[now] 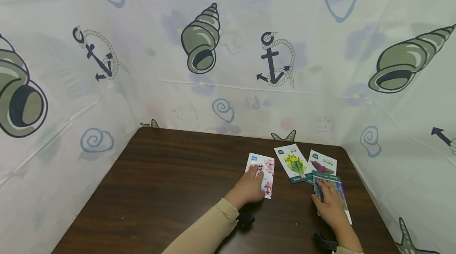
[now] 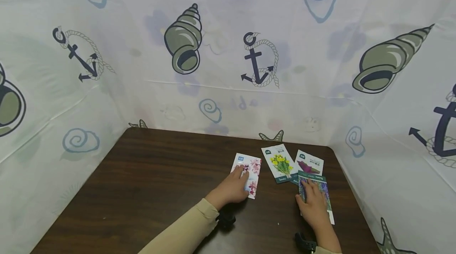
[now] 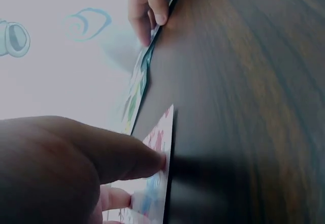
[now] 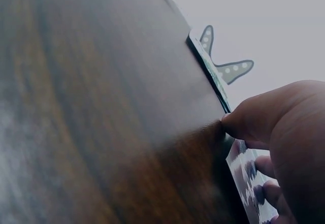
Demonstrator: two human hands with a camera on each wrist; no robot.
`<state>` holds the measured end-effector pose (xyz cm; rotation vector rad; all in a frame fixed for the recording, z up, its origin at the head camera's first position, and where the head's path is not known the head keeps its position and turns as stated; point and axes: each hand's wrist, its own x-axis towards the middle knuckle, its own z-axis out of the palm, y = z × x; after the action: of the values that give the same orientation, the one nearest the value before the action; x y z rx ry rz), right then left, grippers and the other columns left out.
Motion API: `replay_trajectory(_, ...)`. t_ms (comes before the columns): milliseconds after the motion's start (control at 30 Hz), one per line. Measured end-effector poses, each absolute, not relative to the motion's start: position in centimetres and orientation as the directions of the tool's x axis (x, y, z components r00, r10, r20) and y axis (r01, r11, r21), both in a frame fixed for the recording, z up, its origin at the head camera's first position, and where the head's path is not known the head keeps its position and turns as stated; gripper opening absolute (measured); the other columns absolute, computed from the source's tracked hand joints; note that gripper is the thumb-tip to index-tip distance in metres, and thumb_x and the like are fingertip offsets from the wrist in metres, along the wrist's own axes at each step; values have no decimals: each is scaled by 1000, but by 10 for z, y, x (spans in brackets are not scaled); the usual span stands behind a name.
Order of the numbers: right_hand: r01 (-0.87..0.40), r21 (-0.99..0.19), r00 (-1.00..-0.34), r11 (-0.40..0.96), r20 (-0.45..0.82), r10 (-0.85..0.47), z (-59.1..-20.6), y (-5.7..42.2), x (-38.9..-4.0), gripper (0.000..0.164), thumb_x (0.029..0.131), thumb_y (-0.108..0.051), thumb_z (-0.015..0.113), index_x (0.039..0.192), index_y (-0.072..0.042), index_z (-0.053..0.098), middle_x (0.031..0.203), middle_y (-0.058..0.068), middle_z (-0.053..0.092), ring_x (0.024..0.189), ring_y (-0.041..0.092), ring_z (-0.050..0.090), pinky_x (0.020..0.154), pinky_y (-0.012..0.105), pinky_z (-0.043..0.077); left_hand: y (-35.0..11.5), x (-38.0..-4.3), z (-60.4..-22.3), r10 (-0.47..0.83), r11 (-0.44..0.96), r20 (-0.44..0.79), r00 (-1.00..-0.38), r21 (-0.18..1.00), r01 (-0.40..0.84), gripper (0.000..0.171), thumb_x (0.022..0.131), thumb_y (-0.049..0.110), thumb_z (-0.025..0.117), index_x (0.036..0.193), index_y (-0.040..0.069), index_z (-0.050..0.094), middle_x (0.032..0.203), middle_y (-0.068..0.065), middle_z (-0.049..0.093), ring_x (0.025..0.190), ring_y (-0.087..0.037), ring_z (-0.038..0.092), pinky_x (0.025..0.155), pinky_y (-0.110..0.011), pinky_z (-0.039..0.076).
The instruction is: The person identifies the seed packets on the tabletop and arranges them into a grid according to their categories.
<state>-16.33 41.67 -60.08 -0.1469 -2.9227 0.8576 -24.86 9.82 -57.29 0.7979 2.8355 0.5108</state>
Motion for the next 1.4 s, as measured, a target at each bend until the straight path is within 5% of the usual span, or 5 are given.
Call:
replay_trajectory(233,45,-547,-988,836,98,118,-600,412,-164,67,104,-17,69,160,6,42,168,38,30,156,65,24,121,88,10,90,-250,-574,524,818,-47,-850,304,488,79,101,48,74,163,4,49,176,-22,34,168,-39,28,135,-50,30)
replay_trajectory(600,70,-550,-990,832,63,125,-597,409,-168,69,107,-20,66,162,9,37,171,39,25,159,64,17,123,85,8,77,-264,-590,469,804,2,-883,411,429,81,104,42,70,164,-4,41,179,-27,25,168,-48,20,135,-58,25)
replay_trajectory(833,4,-595,-969,804,196,150,-598,405,-165,55,103,-10,69,147,17,50,161,43,36,149,65,32,119,79,27,61,-267,-590,465,801,-18,-885,435,412,85,104,42,69,169,-2,35,181,-23,20,170,-47,13,136,-60,22)
replay_trajectory(1033,-25,-544,-954,838,263,142,-600,408,-161,50,97,-5,76,140,16,60,154,44,44,142,65,40,113,78,35,52,-267,-587,461,804,-22,-887,434,407,77,106,43,67,170,11,39,181,-23,20,169,-49,13,136,-60,22)
replay_trajectory(1400,235,-439,-965,867,-1,262,-588,414,-159,63,103,-38,72,156,-7,58,167,43,25,146,76,29,111,88,29,28,-272,-596,503,804,75,-861,323,498,68,108,39,62,164,2,47,178,-23,30,168,-39,26,135,-58,27)
